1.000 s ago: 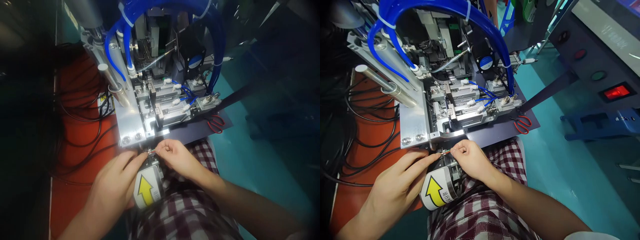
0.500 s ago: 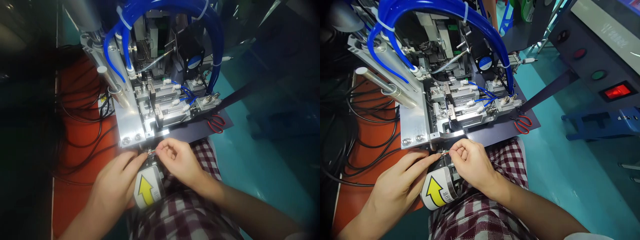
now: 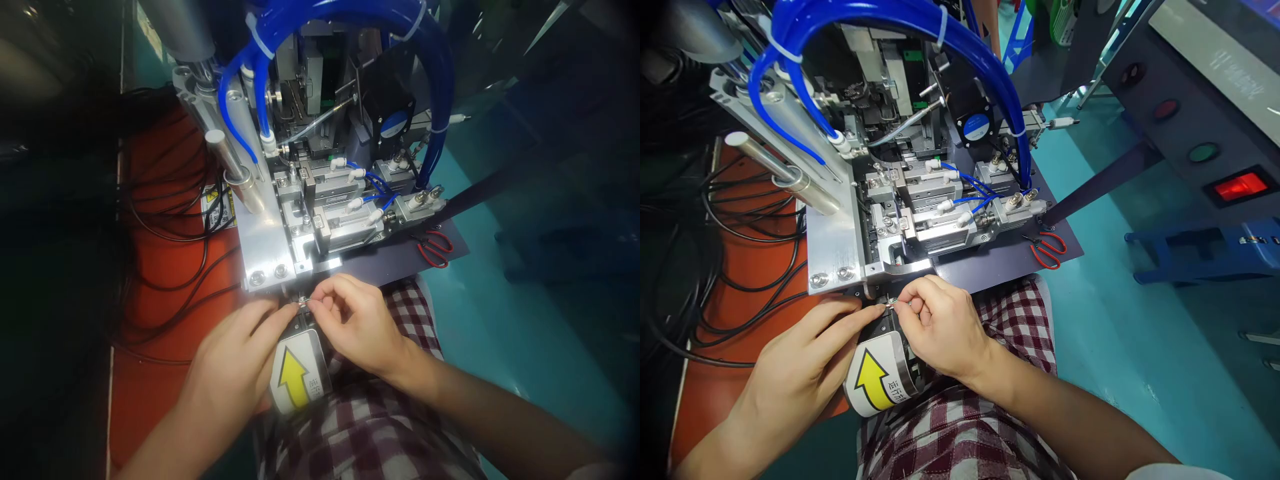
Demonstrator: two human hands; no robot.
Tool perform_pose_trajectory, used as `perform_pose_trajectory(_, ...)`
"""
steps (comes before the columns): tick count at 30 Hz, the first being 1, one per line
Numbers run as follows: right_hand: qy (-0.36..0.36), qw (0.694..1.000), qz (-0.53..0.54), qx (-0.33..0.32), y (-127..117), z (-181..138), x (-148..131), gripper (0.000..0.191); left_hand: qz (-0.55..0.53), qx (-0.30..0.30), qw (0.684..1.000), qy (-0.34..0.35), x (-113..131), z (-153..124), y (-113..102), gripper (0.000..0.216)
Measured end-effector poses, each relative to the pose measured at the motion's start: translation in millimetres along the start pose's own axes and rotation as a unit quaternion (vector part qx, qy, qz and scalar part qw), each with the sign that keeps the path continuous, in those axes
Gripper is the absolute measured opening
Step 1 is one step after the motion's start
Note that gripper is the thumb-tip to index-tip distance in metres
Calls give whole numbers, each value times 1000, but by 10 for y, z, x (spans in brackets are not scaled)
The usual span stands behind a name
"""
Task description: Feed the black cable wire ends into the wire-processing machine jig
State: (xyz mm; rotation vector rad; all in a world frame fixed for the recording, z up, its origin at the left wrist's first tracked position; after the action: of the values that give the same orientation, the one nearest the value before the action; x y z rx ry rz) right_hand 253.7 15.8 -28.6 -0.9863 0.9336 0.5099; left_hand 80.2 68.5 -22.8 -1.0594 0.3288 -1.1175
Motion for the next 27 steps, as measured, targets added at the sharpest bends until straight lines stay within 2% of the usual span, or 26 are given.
perform_pose_trajectory(6,-103,993,-49,-4,-11,9,-27,15,-5,0,1000,-3,13,13,-2,27)
perform_pose_trajectory(9,-123,991,-60,-2,-15,14,-28,15,-7,-2,1000,-3,13,9,-11,28)
perform_pose_trajectory(11,-88,995,-43,-10,-11,27,-9,13,-9,-4,1000,-3,11,0,-12,28)
perform_pose_trajectory(13,-16,999,-8,-32,3,40,24,12,-11,-7,1000,-5,8,-14,-7,28)
perform_pose_trajectory(16,109,990,50,-79,42,42,56,10,-14,-3,1000,-12,-1,-34,-3,28)
perform_pose_trajectory(18,151,982,64,-94,60,40,40,10,-16,-8,1000,-14,-7,-42,2,29)
perform_pose_trajectory(23,122,989,11,-84,57,47,-44,13,-16,-7,1000,-14,-15,-66,15,32)
perform_pose_trajectory(27,132,987,12,-93,45,44,-28,12,-23,-9,999,-35,-22,-120,44,34)
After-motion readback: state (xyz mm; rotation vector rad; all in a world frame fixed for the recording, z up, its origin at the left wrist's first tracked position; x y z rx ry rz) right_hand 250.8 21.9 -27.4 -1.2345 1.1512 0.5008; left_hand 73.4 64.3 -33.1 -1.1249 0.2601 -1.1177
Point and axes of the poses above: each hand's wrist, its own z-axis towards the middle knuckle, its own y-axis out of the palm, x = y × z, the point moved 3 cm from there along z, towards the middle knuckle, and after that the axes turned 14 degrees about x, right-handed, at the moved point
